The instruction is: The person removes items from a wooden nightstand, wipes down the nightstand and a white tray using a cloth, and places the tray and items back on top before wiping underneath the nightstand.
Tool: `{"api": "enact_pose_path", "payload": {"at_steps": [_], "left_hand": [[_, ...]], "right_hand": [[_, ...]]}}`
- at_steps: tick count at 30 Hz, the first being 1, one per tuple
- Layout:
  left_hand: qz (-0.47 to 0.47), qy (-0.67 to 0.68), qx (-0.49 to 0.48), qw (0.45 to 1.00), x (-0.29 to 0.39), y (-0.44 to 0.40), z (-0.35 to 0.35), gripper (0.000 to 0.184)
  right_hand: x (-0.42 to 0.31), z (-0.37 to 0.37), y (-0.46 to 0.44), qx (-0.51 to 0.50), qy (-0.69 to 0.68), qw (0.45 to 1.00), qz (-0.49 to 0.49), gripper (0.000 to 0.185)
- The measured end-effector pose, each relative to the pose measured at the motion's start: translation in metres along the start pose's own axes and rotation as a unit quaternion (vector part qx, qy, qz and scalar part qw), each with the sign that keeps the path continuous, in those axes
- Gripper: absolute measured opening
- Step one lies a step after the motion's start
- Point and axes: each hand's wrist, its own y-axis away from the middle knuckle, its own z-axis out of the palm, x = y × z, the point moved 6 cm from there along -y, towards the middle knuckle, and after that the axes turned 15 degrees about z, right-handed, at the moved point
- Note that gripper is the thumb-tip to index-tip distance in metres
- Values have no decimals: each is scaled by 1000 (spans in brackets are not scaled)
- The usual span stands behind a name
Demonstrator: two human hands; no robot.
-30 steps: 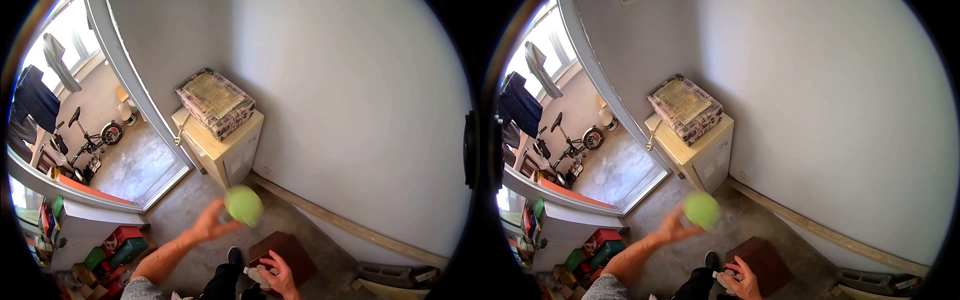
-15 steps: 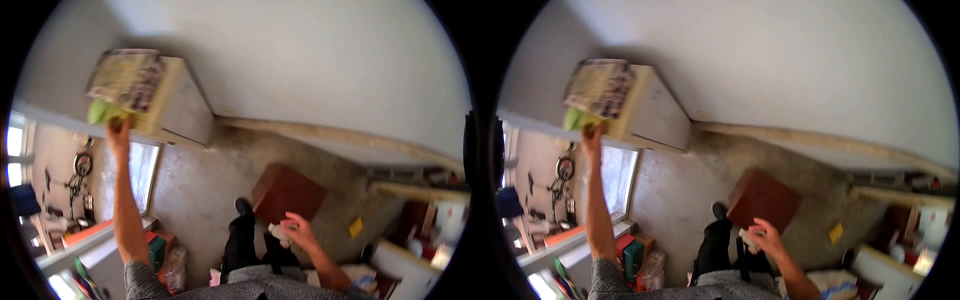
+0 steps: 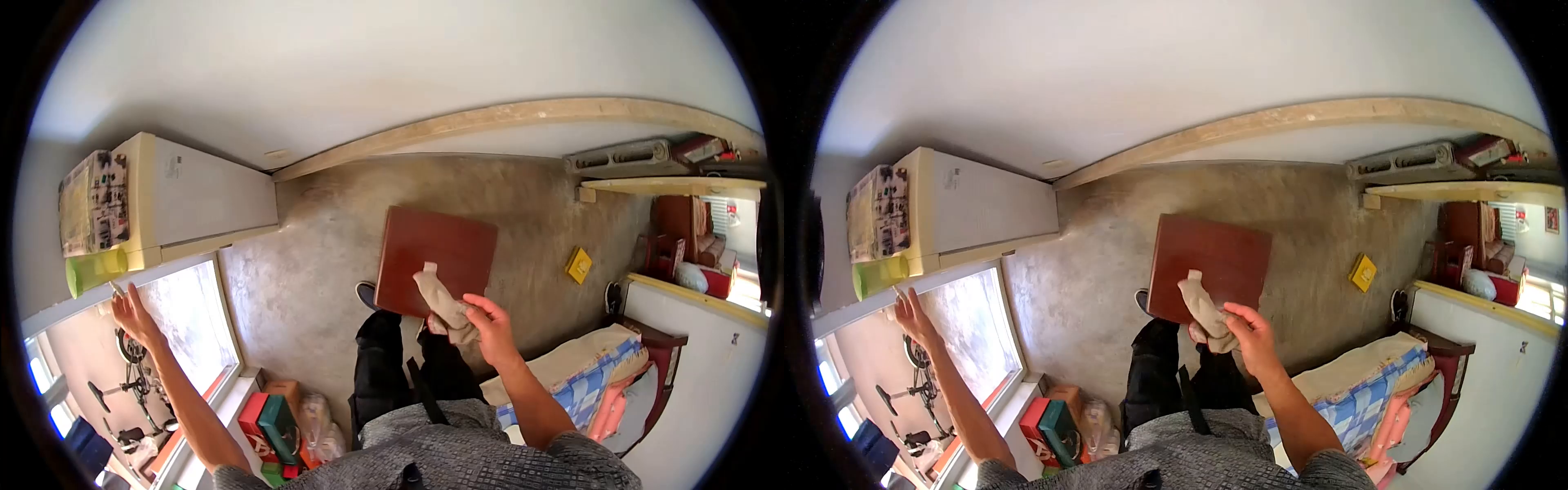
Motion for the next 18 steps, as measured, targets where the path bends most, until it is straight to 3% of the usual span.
{"api": "enact_pose_path", "payload": {"at_steps": [3,4,5,6,7,9,11,12,14,18], "left_hand": [[-40,9,6,999,1,63,0,76],[-51,-37,-35,997,4,89,4,73],[-63,-84,-75,992,7,121,11,70],[-60,-79,-111,989,3,158,24,68],[-55,-74,-148,985,-3,196,39,67],[-74,-16,-215,974,-12,283,79,68],[-113,38,-300,946,14,357,133,70],[-121,36,-342,931,15,399,163,71],[-138,52,-412,899,16,469,219,73],[-187,83,-461,864,45,552,316,70]], "right_hand": [[2,-30,-18,90,18,994,-51,43],[6,-40,-27,133,91,985,-63,54],[14,-48,-43,130,88,986,-62,54],[7,-49,-56,187,299,914,-200,57],[7,-41,-67,231,487,777,-325,59],[27,-34,-117,206,493,779,-328,60],[51,-16,-167,124,594,718,-341,55],[52,-15,-188,125,593,720,-337,55],[48,1,-213,96,635,652,-404,49],[-6,-10,-278,106,628,631,-444,45]]}}
